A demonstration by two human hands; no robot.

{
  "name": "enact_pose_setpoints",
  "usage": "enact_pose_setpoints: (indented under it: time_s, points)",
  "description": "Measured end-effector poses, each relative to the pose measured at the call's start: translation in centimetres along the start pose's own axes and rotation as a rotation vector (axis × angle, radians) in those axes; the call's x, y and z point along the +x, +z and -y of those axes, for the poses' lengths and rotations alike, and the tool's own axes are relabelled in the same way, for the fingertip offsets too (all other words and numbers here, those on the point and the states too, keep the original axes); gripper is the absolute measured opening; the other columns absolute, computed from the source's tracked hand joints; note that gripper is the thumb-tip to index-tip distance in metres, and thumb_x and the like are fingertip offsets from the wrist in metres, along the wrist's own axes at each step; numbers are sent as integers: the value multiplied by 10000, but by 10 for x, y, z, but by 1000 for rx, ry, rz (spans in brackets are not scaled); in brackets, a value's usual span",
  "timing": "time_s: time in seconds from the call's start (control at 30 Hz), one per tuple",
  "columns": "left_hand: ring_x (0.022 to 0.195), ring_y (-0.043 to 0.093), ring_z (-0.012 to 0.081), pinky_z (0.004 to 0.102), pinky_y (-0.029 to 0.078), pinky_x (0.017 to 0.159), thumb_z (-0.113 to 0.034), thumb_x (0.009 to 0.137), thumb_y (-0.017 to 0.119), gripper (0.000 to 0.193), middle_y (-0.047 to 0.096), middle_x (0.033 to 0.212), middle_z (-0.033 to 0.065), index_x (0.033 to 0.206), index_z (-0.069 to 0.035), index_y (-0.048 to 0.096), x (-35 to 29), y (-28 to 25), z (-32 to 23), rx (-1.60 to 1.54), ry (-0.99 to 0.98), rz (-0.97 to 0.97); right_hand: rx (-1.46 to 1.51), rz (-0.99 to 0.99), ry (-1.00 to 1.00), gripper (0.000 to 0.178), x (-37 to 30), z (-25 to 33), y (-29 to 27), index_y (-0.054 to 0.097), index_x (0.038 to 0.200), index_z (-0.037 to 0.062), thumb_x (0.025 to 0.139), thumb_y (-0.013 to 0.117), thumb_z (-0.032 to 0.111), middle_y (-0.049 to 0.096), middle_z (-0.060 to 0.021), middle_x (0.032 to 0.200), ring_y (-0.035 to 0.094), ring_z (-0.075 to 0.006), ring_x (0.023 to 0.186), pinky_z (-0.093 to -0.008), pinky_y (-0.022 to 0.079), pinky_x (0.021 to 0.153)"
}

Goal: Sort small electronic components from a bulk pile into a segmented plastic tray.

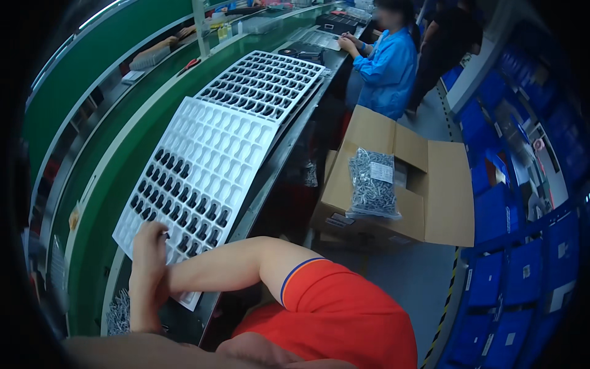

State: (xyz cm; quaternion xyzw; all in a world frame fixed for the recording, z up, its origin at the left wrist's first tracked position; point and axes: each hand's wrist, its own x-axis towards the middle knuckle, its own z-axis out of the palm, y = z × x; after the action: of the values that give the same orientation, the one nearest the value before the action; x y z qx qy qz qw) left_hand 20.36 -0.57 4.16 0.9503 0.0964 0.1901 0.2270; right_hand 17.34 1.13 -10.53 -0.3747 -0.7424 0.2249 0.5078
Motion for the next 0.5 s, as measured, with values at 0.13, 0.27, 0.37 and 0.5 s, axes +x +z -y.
enact_pose_setpoints:
  time_s: [0.13,0.27,0.37,0.5]
  points:
    - [848,658,205,317,522,787,8,882,699,65,660,854,110,936,23,666,-54,-45,14,-301,-314,-265,-80,-74,-207,171,12,12,-19,724,860,55,723,701,154,733,-154,922,703,-339,829,-451,539,697]
    - [860,601,113,257,494,782,-23,946,672,69,649,908,49,1003,15,659,-124,-68,50,-219,-350,-514,-402,195,19,184,27,61,-51,722,812,37,653,686,122,720,-182,862,698,-374,805,-461,539,683]
    - [851,587,109,246,482,777,-38,978,646,86,650,933,46,1053,3,651,-182,-73,123,-203,-333,-679,-439,247,125,193,30,76,-55,723,794,33,631,680,127,709,-188,817,690,-397,795,-468,540,692]
    - [893,599,121,254,486,811,-27,965,647,76,653,967,55,1036,0,653,-185,-65,112,-227,-478,-679,-416,150,66,208,27,67,-54,732,793,42,630,681,159,695,-180,774,680,-413,770,-473,544,703]
